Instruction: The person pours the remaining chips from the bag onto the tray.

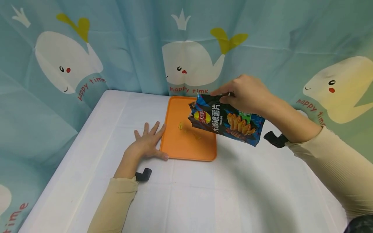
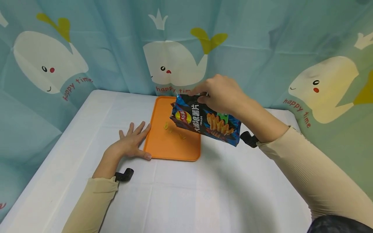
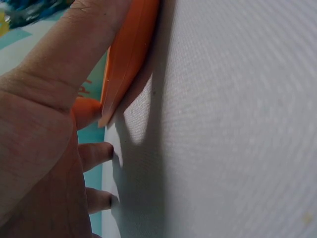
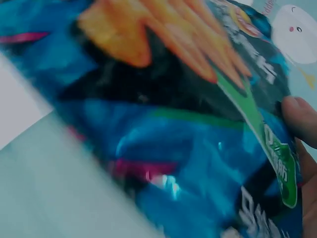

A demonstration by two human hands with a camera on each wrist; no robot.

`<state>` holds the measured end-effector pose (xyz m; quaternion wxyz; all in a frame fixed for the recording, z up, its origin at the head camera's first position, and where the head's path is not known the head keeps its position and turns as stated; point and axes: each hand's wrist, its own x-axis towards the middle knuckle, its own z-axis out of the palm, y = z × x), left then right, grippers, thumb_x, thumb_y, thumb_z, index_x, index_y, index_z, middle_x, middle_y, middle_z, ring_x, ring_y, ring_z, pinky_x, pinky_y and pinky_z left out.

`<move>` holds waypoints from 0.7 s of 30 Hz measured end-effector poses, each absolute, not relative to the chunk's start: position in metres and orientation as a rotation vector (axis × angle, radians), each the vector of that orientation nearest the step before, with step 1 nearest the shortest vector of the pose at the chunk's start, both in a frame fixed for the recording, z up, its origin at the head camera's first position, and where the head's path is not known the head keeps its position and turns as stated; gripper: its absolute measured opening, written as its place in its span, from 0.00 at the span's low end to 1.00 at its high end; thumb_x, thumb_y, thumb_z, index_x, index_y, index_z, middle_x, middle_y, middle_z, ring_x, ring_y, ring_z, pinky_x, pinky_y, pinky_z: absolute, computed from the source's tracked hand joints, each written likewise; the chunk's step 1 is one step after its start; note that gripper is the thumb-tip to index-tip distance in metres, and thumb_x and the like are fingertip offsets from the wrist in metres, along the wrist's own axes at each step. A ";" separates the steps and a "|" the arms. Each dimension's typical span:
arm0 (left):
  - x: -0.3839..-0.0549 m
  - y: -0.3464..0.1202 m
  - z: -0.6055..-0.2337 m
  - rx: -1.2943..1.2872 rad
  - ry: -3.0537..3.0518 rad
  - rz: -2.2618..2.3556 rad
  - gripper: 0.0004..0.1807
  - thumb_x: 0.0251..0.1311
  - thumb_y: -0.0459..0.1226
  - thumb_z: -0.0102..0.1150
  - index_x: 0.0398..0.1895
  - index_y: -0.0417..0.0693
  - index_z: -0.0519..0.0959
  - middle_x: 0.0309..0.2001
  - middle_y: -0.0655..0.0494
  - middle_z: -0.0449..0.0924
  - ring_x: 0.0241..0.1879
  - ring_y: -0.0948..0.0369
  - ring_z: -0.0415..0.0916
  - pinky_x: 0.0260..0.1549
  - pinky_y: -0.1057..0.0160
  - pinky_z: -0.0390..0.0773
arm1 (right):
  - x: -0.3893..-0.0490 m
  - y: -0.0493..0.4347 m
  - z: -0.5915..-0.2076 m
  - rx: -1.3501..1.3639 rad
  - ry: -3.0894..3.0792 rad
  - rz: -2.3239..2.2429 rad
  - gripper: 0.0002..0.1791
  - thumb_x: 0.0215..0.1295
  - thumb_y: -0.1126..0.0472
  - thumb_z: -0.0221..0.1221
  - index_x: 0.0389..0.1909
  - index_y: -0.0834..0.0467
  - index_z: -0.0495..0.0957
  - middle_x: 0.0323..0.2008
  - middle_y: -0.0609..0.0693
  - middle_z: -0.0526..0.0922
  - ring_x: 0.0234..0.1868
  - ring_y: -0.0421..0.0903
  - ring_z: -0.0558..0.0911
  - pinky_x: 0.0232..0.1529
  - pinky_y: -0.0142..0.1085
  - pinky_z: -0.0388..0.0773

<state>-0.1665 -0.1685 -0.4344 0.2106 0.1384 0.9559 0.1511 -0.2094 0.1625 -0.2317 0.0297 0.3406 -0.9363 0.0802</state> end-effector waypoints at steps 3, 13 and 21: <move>-0.167 -0.169 -0.436 0.386 2.659 0.425 0.74 0.36 0.68 0.74 0.82 0.56 0.39 0.81 0.45 0.29 0.75 0.32 0.20 0.61 0.20 0.27 | -0.209 0.161 -0.232 1.049 -2.896 0.233 0.18 0.67 0.62 0.64 0.54 0.42 0.85 0.30 0.47 0.88 0.15 0.43 0.68 0.18 0.36 0.64; -0.167 -0.169 -0.438 0.381 2.662 0.428 0.75 0.35 0.68 0.74 0.82 0.57 0.39 0.81 0.45 0.28 0.75 0.33 0.19 0.61 0.20 0.26 | -0.208 0.162 -0.230 1.053 -2.886 0.247 0.17 0.67 0.63 0.64 0.54 0.43 0.85 0.28 0.47 0.87 0.14 0.43 0.68 0.18 0.35 0.63; -0.167 -0.170 -0.437 0.386 2.666 0.443 0.74 0.35 0.67 0.74 0.82 0.56 0.39 0.81 0.45 0.29 0.75 0.32 0.19 0.61 0.20 0.26 | -0.208 0.162 -0.228 1.062 -2.876 0.232 0.17 0.67 0.63 0.63 0.54 0.43 0.85 0.26 0.47 0.87 0.14 0.43 0.68 0.18 0.35 0.63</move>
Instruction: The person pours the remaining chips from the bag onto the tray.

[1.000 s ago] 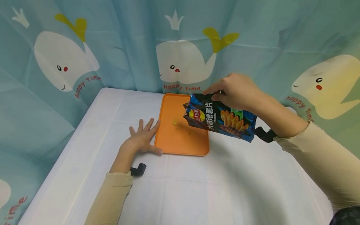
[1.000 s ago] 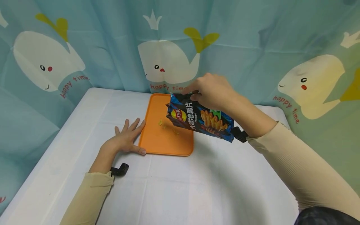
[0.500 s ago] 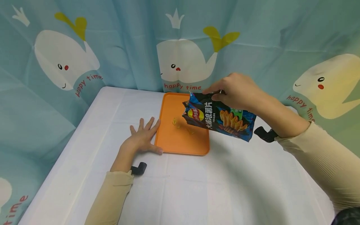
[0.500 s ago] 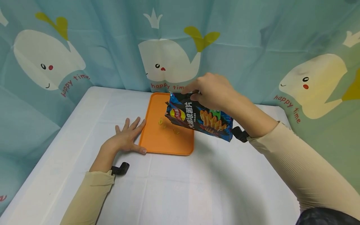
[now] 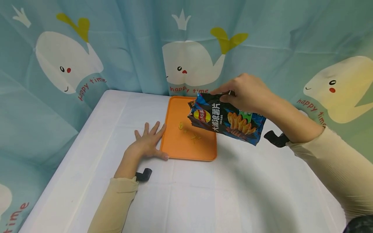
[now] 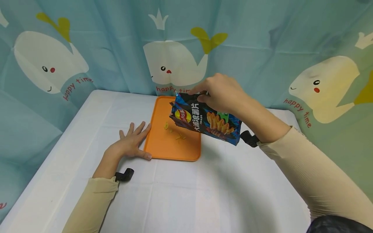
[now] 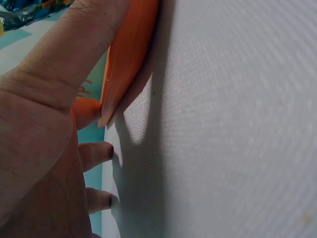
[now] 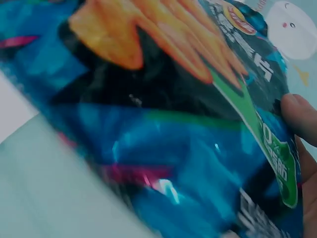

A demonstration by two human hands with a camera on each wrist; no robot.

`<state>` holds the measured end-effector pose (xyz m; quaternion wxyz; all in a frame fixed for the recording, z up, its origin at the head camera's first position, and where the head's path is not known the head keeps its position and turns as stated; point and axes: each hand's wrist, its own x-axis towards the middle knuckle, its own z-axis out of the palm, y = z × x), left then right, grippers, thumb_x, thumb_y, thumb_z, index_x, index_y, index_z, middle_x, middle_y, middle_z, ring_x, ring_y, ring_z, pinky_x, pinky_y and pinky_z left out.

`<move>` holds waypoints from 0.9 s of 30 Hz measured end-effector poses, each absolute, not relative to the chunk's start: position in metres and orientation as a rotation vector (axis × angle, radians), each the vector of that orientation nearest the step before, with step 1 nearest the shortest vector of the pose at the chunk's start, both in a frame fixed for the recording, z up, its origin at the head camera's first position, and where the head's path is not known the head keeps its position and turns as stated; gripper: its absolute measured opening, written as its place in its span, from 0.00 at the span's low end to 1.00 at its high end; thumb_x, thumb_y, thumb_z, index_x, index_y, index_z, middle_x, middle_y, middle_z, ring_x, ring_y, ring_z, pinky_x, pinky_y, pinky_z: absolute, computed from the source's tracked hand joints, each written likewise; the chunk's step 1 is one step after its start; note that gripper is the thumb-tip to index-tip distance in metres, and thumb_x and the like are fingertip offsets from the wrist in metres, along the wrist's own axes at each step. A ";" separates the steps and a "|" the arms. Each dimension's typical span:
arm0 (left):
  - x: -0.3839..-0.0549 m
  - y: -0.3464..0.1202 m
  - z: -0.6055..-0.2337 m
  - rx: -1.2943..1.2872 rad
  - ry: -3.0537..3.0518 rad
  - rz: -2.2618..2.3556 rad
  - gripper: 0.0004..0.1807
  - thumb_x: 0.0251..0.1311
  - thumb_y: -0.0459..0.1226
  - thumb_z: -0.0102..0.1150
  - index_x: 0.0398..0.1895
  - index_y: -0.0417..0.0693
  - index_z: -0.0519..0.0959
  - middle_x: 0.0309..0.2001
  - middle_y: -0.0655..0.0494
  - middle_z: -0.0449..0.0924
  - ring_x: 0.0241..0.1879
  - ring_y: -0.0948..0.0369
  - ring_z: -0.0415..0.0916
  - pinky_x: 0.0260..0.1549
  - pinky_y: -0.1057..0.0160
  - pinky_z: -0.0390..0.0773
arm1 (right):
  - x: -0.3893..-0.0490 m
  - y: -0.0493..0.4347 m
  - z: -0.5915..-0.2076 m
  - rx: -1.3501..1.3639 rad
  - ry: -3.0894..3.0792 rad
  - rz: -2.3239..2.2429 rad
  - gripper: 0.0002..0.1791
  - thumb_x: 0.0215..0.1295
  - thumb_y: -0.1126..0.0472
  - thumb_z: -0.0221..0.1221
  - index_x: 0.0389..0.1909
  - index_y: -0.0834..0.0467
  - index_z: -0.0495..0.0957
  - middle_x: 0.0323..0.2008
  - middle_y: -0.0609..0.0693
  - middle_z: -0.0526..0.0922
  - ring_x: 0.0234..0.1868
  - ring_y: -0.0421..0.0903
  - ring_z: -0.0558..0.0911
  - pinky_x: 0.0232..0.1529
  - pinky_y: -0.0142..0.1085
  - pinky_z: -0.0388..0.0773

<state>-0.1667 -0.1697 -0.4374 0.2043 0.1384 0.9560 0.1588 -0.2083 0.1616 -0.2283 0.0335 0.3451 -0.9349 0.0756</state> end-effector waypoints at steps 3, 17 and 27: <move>-0.167 -0.169 -0.438 0.389 2.668 0.444 0.74 0.35 0.67 0.74 0.82 0.56 0.40 0.81 0.45 0.29 0.75 0.32 0.20 0.60 0.20 0.26 | -0.208 0.162 -0.228 1.055 -2.884 0.221 0.17 0.67 0.62 0.63 0.54 0.43 0.85 0.27 0.46 0.87 0.14 0.43 0.68 0.17 0.35 0.63; -0.168 -0.168 -0.438 0.388 2.661 0.431 0.75 0.35 0.68 0.74 0.82 0.56 0.39 0.81 0.45 0.29 0.75 0.32 0.20 0.61 0.20 0.27 | -0.210 0.162 -0.226 1.077 -2.858 0.214 0.17 0.68 0.62 0.63 0.54 0.42 0.85 0.18 0.45 0.80 0.14 0.43 0.67 0.17 0.35 0.62; -0.168 -0.168 -0.435 0.395 2.661 0.434 0.74 0.36 0.68 0.74 0.82 0.56 0.39 0.81 0.45 0.29 0.75 0.32 0.20 0.60 0.19 0.27 | -0.212 0.156 -0.230 1.065 -2.903 0.174 0.17 0.68 0.62 0.62 0.54 0.43 0.85 0.15 0.45 0.77 0.15 0.44 0.68 0.17 0.35 0.62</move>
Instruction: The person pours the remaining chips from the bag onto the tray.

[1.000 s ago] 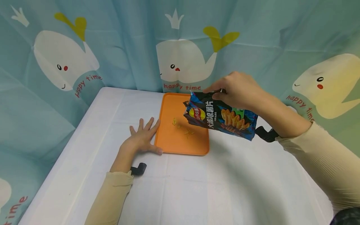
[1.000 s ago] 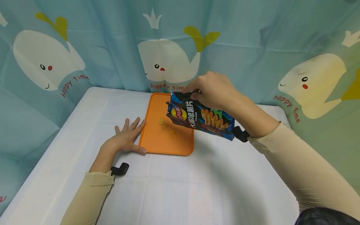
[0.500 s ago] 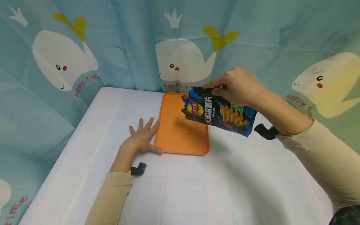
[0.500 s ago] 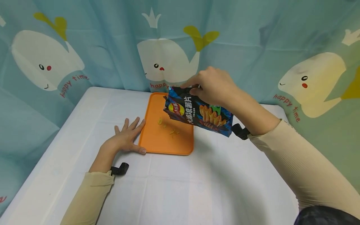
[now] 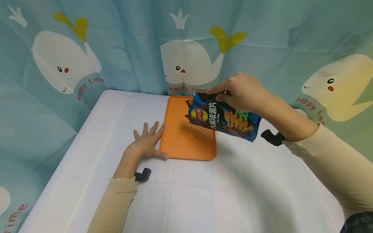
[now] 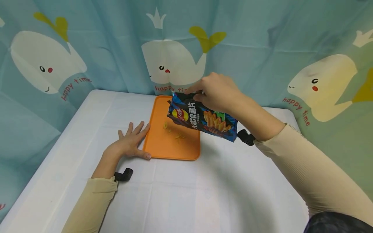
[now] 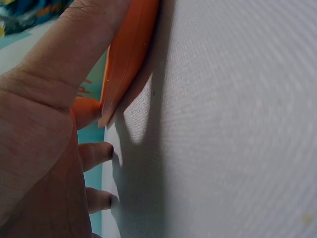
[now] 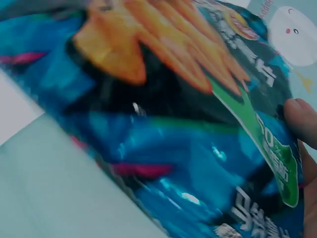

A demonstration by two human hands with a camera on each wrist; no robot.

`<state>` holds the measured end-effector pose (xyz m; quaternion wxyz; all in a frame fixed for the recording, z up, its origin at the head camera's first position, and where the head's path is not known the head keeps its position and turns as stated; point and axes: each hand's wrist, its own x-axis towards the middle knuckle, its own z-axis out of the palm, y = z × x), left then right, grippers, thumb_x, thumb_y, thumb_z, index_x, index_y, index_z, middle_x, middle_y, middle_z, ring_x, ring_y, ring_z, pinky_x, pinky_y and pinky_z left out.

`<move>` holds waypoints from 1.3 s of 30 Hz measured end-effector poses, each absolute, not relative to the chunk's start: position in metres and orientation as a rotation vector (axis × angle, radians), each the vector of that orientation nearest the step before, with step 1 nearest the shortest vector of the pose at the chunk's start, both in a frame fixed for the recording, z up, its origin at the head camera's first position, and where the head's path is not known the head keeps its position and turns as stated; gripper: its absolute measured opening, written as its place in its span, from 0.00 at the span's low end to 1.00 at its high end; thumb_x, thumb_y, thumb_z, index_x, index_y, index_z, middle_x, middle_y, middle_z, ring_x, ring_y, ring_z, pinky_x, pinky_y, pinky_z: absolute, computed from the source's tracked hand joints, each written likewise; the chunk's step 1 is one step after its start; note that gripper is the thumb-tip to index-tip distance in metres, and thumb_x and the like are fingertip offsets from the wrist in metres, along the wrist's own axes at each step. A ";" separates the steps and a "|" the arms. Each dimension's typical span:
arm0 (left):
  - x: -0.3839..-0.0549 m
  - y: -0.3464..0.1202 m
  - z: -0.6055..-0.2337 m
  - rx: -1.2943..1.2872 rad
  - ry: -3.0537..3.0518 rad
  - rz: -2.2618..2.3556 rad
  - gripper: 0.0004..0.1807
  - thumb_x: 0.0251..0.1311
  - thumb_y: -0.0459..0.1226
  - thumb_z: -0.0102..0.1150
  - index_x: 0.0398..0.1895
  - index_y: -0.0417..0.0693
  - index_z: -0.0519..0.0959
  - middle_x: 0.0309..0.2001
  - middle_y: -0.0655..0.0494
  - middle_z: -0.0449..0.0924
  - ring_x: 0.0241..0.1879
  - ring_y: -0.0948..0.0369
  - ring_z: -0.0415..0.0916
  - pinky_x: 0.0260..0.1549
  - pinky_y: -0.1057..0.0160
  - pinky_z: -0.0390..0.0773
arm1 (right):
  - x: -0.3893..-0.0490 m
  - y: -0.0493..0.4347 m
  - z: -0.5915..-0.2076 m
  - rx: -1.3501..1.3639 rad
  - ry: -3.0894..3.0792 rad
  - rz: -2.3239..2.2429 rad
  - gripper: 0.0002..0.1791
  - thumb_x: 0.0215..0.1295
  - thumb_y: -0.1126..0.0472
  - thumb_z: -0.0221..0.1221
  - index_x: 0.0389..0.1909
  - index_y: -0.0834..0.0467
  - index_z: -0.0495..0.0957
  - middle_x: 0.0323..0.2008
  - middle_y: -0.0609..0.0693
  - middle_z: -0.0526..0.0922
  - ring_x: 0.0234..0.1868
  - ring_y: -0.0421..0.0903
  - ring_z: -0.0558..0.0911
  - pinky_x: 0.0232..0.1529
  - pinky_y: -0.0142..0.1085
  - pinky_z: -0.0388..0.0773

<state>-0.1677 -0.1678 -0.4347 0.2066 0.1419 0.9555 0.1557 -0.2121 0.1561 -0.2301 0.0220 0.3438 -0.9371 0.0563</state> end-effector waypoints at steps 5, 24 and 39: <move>-0.168 -0.169 -0.435 0.389 2.664 0.447 0.74 0.36 0.67 0.75 0.82 0.56 0.39 0.81 0.45 0.29 0.75 0.32 0.19 0.60 0.20 0.26 | -0.212 0.152 -0.227 1.040 -2.907 0.170 0.17 0.68 0.61 0.62 0.55 0.41 0.85 0.17 0.46 0.79 0.16 0.45 0.69 0.17 0.36 0.62; -0.169 -0.168 -0.433 0.399 2.659 0.419 0.74 0.37 0.67 0.74 0.82 0.57 0.37 0.81 0.45 0.28 0.75 0.32 0.19 0.60 0.19 0.27 | -0.209 0.152 -0.226 1.031 -2.932 0.148 0.17 0.69 0.62 0.62 0.55 0.42 0.85 0.17 0.45 0.79 0.15 0.45 0.68 0.17 0.35 0.60; -0.168 -0.168 -0.435 0.375 2.664 0.426 0.75 0.35 0.67 0.75 0.82 0.58 0.38 0.81 0.46 0.28 0.75 0.33 0.18 0.61 0.21 0.26 | -0.206 0.153 -0.225 1.040 -2.913 0.157 0.17 0.68 0.61 0.62 0.55 0.41 0.85 0.22 0.47 0.82 0.15 0.44 0.68 0.16 0.35 0.61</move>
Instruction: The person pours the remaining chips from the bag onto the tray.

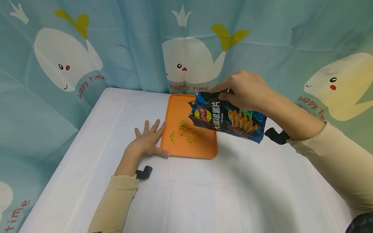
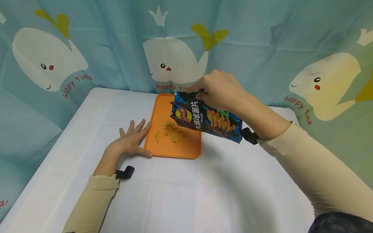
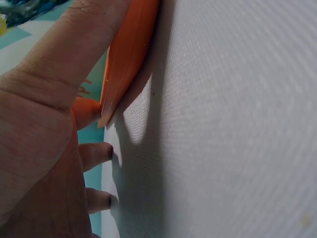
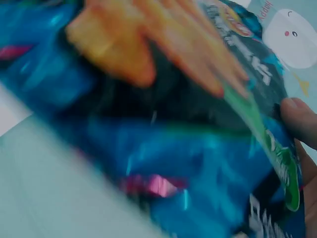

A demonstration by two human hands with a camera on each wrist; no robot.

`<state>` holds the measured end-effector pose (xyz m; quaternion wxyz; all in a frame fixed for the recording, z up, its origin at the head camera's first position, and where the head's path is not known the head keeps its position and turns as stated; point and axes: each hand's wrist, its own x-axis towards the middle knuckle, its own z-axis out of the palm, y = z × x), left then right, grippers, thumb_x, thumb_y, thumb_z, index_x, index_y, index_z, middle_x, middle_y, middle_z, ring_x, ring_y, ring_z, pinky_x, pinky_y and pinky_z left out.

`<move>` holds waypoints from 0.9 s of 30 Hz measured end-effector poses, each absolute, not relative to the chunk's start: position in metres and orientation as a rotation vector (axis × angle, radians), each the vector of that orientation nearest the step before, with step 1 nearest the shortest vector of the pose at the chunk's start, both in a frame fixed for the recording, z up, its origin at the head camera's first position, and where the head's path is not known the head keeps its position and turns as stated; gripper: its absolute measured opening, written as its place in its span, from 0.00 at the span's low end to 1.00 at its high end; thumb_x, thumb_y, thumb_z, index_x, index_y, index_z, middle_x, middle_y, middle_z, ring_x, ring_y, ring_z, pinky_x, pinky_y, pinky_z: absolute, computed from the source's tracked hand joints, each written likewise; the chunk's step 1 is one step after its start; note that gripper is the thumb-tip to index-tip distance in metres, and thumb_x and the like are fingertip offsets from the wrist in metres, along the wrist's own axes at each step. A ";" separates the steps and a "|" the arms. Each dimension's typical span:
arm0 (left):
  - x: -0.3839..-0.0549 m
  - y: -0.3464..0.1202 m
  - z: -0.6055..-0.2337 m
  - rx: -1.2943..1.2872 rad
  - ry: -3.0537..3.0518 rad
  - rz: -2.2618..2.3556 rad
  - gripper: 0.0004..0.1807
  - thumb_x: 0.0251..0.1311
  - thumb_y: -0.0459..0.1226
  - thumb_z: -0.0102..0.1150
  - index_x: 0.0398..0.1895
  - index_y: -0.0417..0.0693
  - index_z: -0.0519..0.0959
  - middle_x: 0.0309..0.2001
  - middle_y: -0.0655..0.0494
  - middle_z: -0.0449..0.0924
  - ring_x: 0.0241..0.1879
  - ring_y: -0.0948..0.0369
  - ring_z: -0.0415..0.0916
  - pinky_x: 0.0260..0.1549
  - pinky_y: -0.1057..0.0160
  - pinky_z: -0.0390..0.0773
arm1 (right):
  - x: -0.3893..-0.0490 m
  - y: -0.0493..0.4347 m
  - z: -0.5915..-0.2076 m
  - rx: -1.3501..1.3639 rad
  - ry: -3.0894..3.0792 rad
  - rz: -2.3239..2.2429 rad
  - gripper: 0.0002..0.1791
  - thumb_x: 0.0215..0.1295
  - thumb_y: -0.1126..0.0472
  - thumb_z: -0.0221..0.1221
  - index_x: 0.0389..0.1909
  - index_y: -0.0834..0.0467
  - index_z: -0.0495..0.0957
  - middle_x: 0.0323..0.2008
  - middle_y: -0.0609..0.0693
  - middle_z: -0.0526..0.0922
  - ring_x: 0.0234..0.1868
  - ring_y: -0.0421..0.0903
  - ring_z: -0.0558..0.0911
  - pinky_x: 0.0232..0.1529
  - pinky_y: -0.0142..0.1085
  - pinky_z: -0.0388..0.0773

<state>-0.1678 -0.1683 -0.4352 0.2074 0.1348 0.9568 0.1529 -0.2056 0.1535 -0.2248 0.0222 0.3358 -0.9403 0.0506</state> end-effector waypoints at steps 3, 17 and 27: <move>-0.168 -0.168 -0.436 0.374 2.662 0.429 0.75 0.35 0.67 0.75 0.82 0.57 0.38 0.81 0.46 0.28 0.75 0.33 0.19 0.61 0.20 0.26 | -0.206 0.153 -0.224 1.039 -2.914 0.149 0.17 0.68 0.61 0.62 0.55 0.41 0.85 0.19 0.46 0.79 0.14 0.44 0.68 0.16 0.35 0.61; -0.168 -0.168 -0.436 0.375 2.662 0.432 0.75 0.35 0.67 0.75 0.82 0.57 0.38 0.81 0.45 0.28 0.75 0.33 0.19 0.61 0.20 0.26 | -0.208 0.156 -0.226 1.085 -2.903 0.156 0.16 0.68 0.61 0.63 0.54 0.44 0.85 0.13 0.44 0.73 0.13 0.43 0.66 0.17 0.34 0.60; -0.169 -0.168 -0.437 0.365 2.663 0.423 0.75 0.35 0.68 0.74 0.82 0.58 0.38 0.81 0.46 0.28 0.75 0.33 0.18 0.61 0.21 0.26 | -0.207 0.155 -0.226 1.088 -2.909 0.167 0.16 0.68 0.61 0.63 0.54 0.44 0.85 0.16 0.45 0.78 0.13 0.43 0.66 0.17 0.35 0.61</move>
